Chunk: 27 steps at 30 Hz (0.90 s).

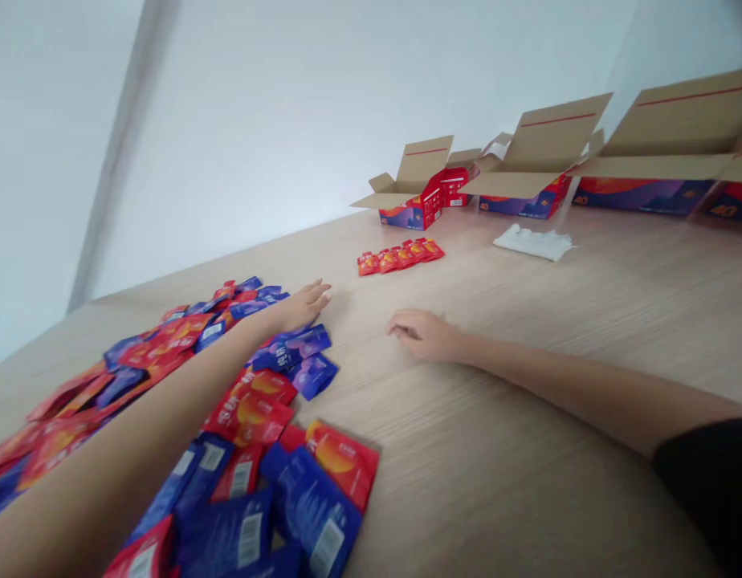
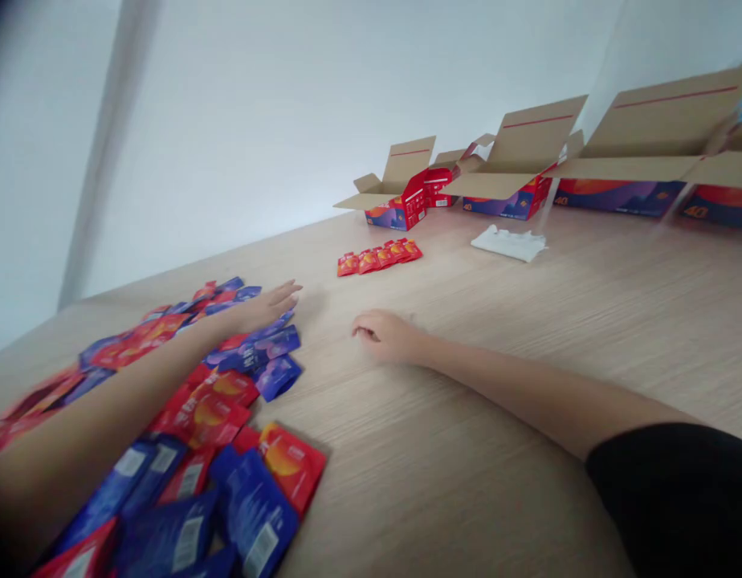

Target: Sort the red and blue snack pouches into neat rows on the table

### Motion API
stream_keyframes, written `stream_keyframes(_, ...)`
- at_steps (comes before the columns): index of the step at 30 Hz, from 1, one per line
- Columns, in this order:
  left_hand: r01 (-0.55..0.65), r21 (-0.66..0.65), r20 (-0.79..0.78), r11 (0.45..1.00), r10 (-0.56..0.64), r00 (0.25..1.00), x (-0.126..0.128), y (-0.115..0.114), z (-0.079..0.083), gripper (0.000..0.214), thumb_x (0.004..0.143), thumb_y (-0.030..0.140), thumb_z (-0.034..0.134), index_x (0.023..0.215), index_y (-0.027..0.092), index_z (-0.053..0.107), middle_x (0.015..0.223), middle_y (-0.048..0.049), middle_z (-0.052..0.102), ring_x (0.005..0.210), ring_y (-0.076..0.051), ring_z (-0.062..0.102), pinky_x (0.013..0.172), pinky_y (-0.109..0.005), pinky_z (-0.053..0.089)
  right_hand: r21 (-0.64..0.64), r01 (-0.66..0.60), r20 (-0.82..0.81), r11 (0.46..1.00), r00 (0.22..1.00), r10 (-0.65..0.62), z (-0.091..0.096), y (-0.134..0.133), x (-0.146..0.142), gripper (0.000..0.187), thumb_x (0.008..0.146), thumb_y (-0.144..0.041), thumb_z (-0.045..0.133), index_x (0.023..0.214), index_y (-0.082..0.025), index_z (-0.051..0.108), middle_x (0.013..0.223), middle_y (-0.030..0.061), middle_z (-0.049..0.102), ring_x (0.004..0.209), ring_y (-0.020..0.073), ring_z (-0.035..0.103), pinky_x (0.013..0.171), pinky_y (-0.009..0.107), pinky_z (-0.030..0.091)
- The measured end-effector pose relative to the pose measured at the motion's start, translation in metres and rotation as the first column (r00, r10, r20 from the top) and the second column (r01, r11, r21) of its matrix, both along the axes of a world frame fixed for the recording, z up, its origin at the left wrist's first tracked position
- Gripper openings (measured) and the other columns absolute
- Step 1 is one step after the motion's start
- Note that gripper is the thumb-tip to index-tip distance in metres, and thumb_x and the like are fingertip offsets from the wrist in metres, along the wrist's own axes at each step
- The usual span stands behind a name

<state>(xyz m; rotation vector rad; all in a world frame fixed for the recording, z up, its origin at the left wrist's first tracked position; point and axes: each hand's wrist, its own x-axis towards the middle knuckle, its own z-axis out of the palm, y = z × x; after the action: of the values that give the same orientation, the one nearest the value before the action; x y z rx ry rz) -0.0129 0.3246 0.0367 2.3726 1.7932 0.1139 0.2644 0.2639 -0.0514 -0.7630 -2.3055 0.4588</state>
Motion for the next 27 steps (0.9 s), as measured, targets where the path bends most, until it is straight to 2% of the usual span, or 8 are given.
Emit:
stream_keyframes(3,0.043,-0.053,0.023,0.998,-0.042,0.999,-0.034,-0.041,0.0,0.056,0.097,0.044,0.032,0.144,0.015,0.045,0.156,-0.0067,0.035,0.146,-0.022,0.029,0.12,-0.033,0.018,0.014,-0.202,0.002,0.979,0.979,0.202,0.018,-0.073,-0.038,0.024,0.088,-0.025,0.058,0.108,-0.014,0.065,0.101,0.0098,0.066,0.096,0.02,0.06,0.089,0.034,0.048)
stream_keyframes(6,0.093,-0.077,0.079,0.993,-0.087,0.993,-0.052,-0.067,-0.009,0.057,0.097,0.044,0.032,0.146,0.018,0.042,0.156,-0.0055,0.036,0.145,-0.023,0.031,0.12,-0.036,0.018,0.053,-0.29,0.18,0.956,0.944,0.277,0.027,-0.132,-0.065,0.062,0.082,-0.052,0.066,0.13,-0.014,0.056,0.127,0.0176,0.059,0.115,0.0281,0.055,0.099,0.042,0.044)
stream_keyframes(8,0.163,-0.099,0.141,0.982,-0.148,0.979,-0.058,-0.079,-0.021,0.055,0.095,0.043,0.037,0.143,0.018,0.047,0.155,-0.0067,0.039,0.144,-0.024,0.032,0.12,-0.037,0.019,0.074,-0.299,0.265,0.951,0.926,0.27,0.025,-0.152,-0.072,0.072,0.081,-0.057,0.064,0.137,-0.013,0.051,0.137,0.0208,0.053,0.124,0.0326,0.05,0.102,0.047,0.042)
stream_keyframes(11,0.265,-0.097,0.174,0.959,-0.246,0.954,-0.064,-0.092,-0.041,0.048,0.092,0.037,0.044,0.134,0.018,0.055,0.151,-0.0085,0.044,0.146,-0.025,0.029,0.121,-0.039,0.015,0.066,-0.298,0.32,0.952,0.91,0.263,0.022,-0.162,-0.069,0.074,0.083,-0.056,0.063,0.141,-0.012,0.048,0.141,0.0216,0.05,0.129,0.034,0.046,0.105,0.049,0.041)
stream_keyframes(14,0.299,-0.05,0.105,0.953,-0.293,0.95,-0.068,-0.097,-0.055,0.049,0.093,0.035,0.041,0.138,0.018,0.052,0.152,-0.0094,0.042,0.148,-0.024,0.023,0.121,-0.041,0.01,0.058,-0.259,0.371,0.964,0.902,0.221,0.021,-0.166,-0.066,0.07,0.086,-0.053,0.061,0.139,-0.01,0.049,0.138,0.0211,0.053,0.127,0.0336,0.049,0.104,0.047,0.043)
stream_keyframes(17,0.281,-0.033,0.072,0.959,-0.278,0.958,-0.069,-0.098,-0.059,0.052,0.096,0.04,0.034,0.142,0.018,0.048,0.153,-0.0096,0.041,0.147,-0.022,0.024,0.121,-0.041,0.009,0.138,-0.15,0.427,0.979,0.901,0.078,0.014,-0.171,-0.071,0.062,0.091,-0.048,0.055,0.134,-0.004,0.053,0.13,0.0237,0.059,0.119,0.0332,0.057,0.1,0.045,0.048)
stream_keyframes(22,0.262,0.006,0.065,0.965,-0.262,0.963,-0.067,-0.099,-0.059,0.053,0.096,0.043,0.034,0.141,0.019,0.049,0.153,-0.011,0.041,0.146,-0.023,0.027,0.12,-0.044,0.014,0.287,-0.056,0.468,0.956,0.879,-0.089,-0.002,-0.17,-0.067,0.041,0.091,-0.011,0.046,0.131,-0.004,0.055,0.125,0.0228,0.063,0.114,0.0274,0.062,0.095,0.038,0.051)
stream_keyframes(27,0.267,0.043,0.061,0.963,-0.269,0.961,-0.067,-0.096,-0.057,0.053,0.097,0.044,0.032,0.137,0.017,0.052,0.151,-0.0137,0.044,0.146,-0.026,0.027,0.12,-0.047,0.018,0.026,0.136,0.357,0.99,0.924,-0.137,0.008,-0.159,-0.026,0.05,0.082,-0.001,0.047,0.128,-0.018,0.055,0.11,0.0118,0.071,0.094,0.0209,0.069,0.075,0.028,0.053)
